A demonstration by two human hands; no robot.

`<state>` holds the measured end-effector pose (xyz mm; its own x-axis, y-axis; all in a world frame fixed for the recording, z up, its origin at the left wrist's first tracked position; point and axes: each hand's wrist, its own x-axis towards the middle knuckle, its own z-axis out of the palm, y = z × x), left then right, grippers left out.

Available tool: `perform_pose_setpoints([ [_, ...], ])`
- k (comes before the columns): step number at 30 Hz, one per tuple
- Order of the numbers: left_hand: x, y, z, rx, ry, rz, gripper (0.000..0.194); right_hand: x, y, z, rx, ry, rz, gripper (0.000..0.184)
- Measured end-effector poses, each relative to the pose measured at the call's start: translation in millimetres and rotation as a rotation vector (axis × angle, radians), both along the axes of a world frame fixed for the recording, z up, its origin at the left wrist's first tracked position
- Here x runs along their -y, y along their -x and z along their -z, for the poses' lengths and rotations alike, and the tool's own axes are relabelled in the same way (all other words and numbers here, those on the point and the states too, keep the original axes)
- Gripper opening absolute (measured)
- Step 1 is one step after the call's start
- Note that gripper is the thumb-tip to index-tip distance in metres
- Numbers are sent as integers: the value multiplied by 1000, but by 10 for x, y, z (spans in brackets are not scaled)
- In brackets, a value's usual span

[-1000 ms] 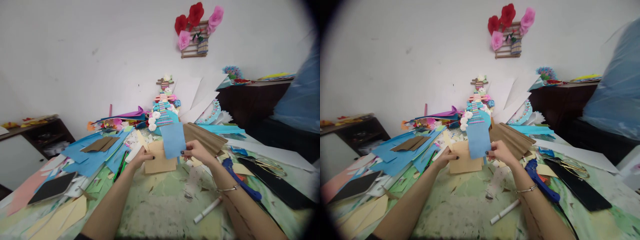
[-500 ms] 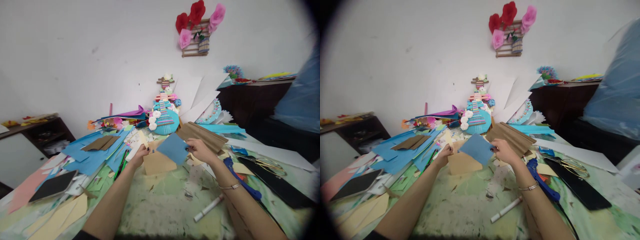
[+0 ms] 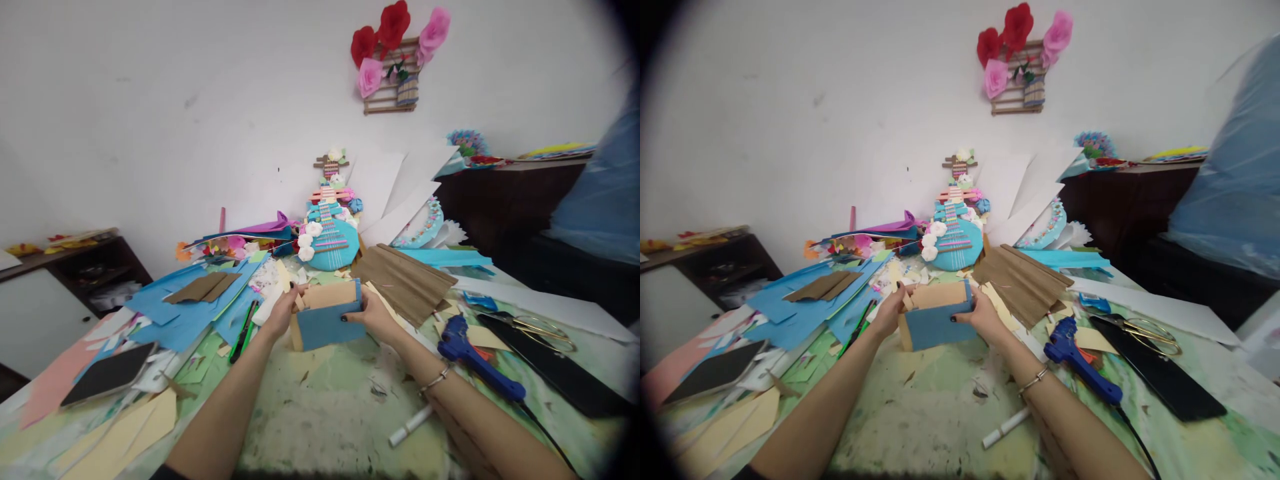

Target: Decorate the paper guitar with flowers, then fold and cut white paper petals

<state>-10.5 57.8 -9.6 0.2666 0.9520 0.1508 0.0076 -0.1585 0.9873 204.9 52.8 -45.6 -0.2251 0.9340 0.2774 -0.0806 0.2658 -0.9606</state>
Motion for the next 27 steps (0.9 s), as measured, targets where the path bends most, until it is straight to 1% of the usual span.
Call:
perform_pose_setpoints([
  [1, 5, 1, -40, -8, -35, 2, 65, -1, 7, 11, 9, 38, -29, 56],
  [2, 5, 12, -85, -14, -77, -12, 59, -1, 15, 19, 27, 53, -19, 45],
  [3, 3, 35, -137, 1, -124, -40, 54, -2, 22, 25, 40, 56, 16, 36],
  [4, 0, 72, -195, 44, -171, -78, 50, -4, 27, 30, 42, 53, 63, 32],
  [7, 27, 242, -410, 253, -316, -251, 42, -25, 23, 43, 2, 59, 177, 33],
  [8, 57, 308, -492, 288, -354, -304, 40, -35, 15, 44, -25, 62, 204, 35],
  [9, 100, 370, -576, 282, -371, -327, 38, -43, 4, 43, -54, 62, 226, 36],
  [10, 153, 422, -659, 236, -364, -295, 37, -48, -5, 40, -89, 61, 241, 38],
  [11, 214, 457, -736, 168, -333, -222, 37, -50, -12, 33, -135, 65, 251, 39],
  [13, 342, 460, -858, -14, -179, 15, 42, -38, -10, 12, -246, 107, 253, 43],
  [15, 450, 362, -908, -216, 22, 265, 50, -5, 18, -19, -367, 187, 229, 46],
  [16, 487, 280, -898, -305, 105, 366, 53, 17, 38, -38, -420, 235, 206, 45],
  [17, 511, 183, -862, -374, 169, 439, 54, 41, 60, -58, -456, 276, 178, 43],
  [19, 526, -26, -718, -426, 250, 519, 56, 86, 97, -102, -501, 313, 131, 38],
  [20, 522, -125, -617, -430, 284, 529, 55, 103, 108, -124, -518, 317, 107, 35],
  [21, 513, -213, -505, -410, 324, 498, 55, 115, 113, -143, -537, 315, 85, 33],
  [23, 493, -345, -273, -308, 345, 308, 53, 123, 105, -172, -577, 310, 70, 31],
  [25, 473, -416, -72, -265, 314, 204, 53, 115, 86, -181, -606, 315, 91, 30],
  [27, 446, -439, 69, -205, 216, 84, 54, 107, 69, -171, -616, 330, 148, 28],
])
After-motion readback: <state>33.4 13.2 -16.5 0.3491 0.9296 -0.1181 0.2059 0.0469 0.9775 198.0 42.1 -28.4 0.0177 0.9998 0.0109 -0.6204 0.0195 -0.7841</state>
